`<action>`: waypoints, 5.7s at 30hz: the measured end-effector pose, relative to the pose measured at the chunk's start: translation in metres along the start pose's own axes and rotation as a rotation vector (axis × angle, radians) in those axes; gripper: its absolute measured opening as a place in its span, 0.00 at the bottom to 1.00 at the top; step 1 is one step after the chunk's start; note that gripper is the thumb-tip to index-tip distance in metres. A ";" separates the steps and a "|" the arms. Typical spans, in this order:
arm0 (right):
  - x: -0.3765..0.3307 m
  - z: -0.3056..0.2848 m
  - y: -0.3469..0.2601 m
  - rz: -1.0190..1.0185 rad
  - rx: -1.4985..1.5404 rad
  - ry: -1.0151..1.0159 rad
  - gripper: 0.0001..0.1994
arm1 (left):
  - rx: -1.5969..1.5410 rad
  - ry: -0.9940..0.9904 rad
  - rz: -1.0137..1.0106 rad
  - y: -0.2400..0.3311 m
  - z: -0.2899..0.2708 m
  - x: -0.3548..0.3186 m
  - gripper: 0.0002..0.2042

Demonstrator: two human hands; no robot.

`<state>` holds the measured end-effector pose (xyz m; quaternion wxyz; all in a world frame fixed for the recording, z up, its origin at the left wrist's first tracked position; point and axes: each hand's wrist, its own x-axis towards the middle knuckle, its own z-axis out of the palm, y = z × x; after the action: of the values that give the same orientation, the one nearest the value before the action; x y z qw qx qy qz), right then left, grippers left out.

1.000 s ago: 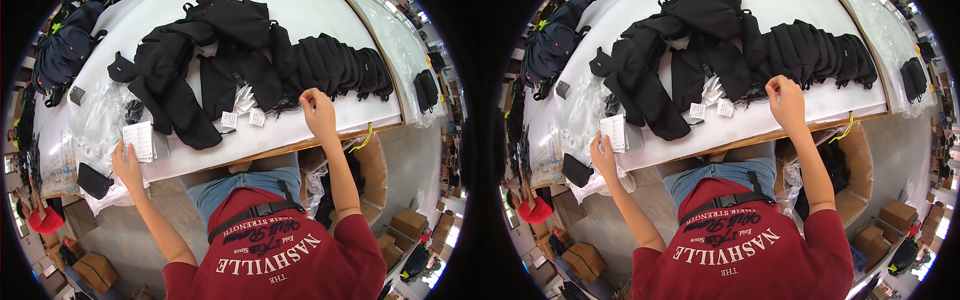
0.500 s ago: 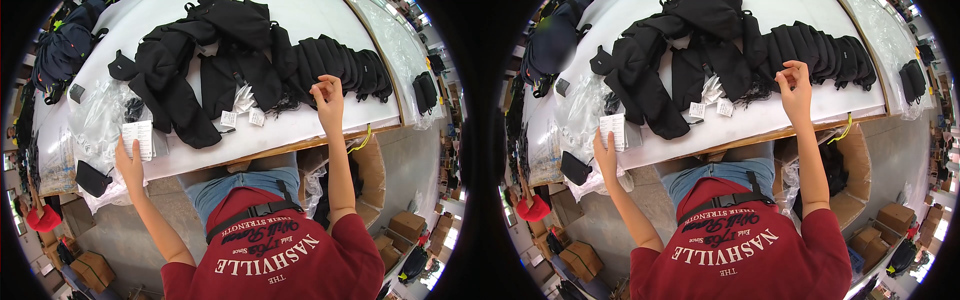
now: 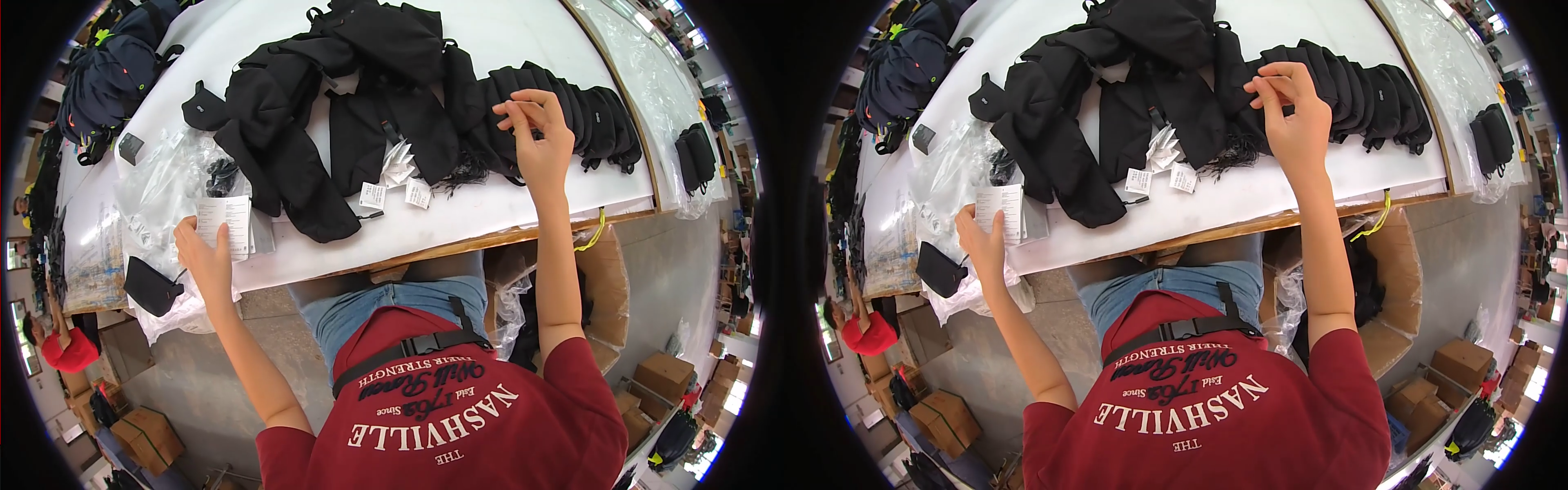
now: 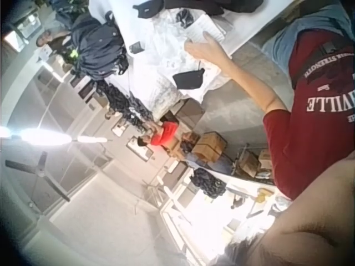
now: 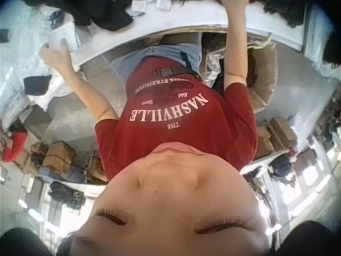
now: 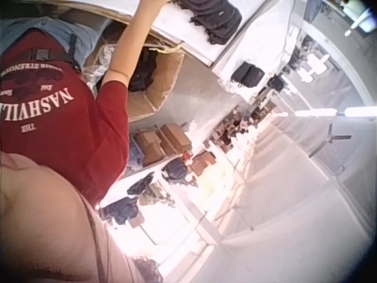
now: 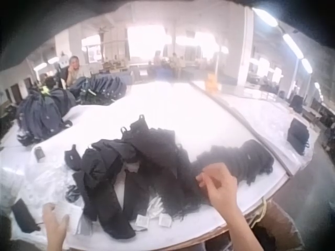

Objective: Inspecting small black gear pouches and inserting tags and desiccant packets before stacking them.

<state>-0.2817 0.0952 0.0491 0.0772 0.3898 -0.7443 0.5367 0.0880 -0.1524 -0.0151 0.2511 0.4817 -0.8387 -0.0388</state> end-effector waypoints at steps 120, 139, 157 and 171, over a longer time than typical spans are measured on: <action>-0.111 0.024 -0.035 0.774 0.822 -0.555 0.06 | -0.903 -0.348 0.138 0.214 0.143 0.069 0.15; -0.108 0.024 -0.024 0.600 0.447 -0.143 0.04 | -1.036 -0.386 0.429 0.259 0.074 0.020 0.07; -0.135 0.052 -0.033 0.264 0.213 -0.430 0.03 | -0.975 -0.520 0.057 0.182 0.028 -0.060 0.07; -0.150 0.059 -0.032 0.293 0.257 -0.393 0.04 | -1.014 -0.497 0.059 0.169 0.021 -0.074 0.08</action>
<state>-0.1401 0.1154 -0.0311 -0.1973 0.3814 -0.7191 0.5463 -0.0243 -0.0046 -0.0099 0.2471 0.2536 -0.7621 -0.5421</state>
